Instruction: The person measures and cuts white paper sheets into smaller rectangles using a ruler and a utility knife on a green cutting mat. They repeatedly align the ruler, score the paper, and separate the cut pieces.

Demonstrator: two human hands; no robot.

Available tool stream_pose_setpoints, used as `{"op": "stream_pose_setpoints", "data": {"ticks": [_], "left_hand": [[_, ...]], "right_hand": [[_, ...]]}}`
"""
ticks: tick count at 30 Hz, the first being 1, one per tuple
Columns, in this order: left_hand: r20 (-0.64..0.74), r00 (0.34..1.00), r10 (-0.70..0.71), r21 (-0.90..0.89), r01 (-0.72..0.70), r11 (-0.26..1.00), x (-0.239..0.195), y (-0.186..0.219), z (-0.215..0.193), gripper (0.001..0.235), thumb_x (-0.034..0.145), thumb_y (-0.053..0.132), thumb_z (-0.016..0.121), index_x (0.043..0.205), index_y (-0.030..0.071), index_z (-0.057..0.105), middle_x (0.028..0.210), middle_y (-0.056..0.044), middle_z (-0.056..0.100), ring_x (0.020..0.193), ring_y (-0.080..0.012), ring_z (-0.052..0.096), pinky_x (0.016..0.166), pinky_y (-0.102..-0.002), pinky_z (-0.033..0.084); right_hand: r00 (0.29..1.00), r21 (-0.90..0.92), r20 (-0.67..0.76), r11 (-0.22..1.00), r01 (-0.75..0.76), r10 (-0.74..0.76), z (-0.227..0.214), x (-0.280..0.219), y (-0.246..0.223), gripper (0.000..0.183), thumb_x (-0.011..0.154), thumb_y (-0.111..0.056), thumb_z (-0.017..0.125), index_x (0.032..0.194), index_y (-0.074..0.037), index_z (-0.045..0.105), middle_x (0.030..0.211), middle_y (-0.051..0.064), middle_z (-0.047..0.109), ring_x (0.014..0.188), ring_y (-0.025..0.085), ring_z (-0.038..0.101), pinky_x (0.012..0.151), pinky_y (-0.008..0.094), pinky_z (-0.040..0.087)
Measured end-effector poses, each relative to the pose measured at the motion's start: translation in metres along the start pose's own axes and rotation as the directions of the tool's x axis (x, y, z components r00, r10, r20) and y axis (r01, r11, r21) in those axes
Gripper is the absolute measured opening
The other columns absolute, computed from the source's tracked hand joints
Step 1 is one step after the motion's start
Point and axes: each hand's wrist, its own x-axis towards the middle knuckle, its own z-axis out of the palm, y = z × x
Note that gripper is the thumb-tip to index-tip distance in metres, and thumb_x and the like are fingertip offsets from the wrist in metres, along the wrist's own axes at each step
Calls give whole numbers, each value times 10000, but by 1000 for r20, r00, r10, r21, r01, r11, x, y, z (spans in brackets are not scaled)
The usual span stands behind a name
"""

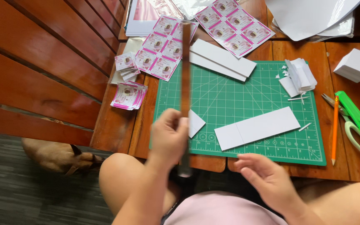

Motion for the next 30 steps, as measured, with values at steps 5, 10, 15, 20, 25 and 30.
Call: {"op": "stream_pose_setpoints", "data": {"ticks": [5,10,15,20,25,30], "left_hand": [[164,981,-103,-205,136,969,-61,21,82,216,952,191,635,775,162,514,604,64,475,567,-72,433,537,-290,400],[315,911,266,-175,-220,960,-56,-6,87,347,974,365,629,1174,83,595,1033,-68,622,950,-217,606,894,-355,494],[503,778,375,205,-529,824,-44,-59,93,527,841,238,814,1263,66,550,1529,-217,443,1383,-437,460,1213,-599,296],[437,793,424,234,-555,798,-25,-64,95,346,898,253,751,1122,24,623,1393,-226,587,1286,-402,543,1101,-526,422],[388,857,340,256,-455,853,-11,-68,94,478,857,288,801,1204,7,630,1364,-198,597,1283,-384,531,1109,-502,426],[300,924,236,153,-291,944,-16,-58,90,529,932,157,580,1434,49,456,1510,-182,432,1402,-377,451,1140,-510,424]], "right_hand": [[990,276,144,961,-29,-11,22,-8,-8,526,909,-106,670,1424,-50,580,1158,156,817,1005,248,800,914,369,629],[992,286,-80,956,-69,96,-23,-11,41,322,928,23,650,1249,2,643,1023,192,813,890,265,782,689,388,635],[966,189,-210,976,-110,150,-76,-32,61,274,994,69,568,1252,31,652,969,256,778,905,345,780,677,374,521],[942,134,-126,946,-294,310,-77,-43,76,459,926,10,633,1382,11,680,1041,227,809,928,286,747,804,416,613],[953,-201,-39,932,-302,300,-59,-38,94,449,890,-137,709,1336,-99,751,1237,-12,850,1143,77,726,1071,246,510],[938,-129,67,935,-330,340,-41,-30,68,390,931,-133,649,1296,-85,774,1182,-1,865,1088,90,752,1019,251,551]]}}
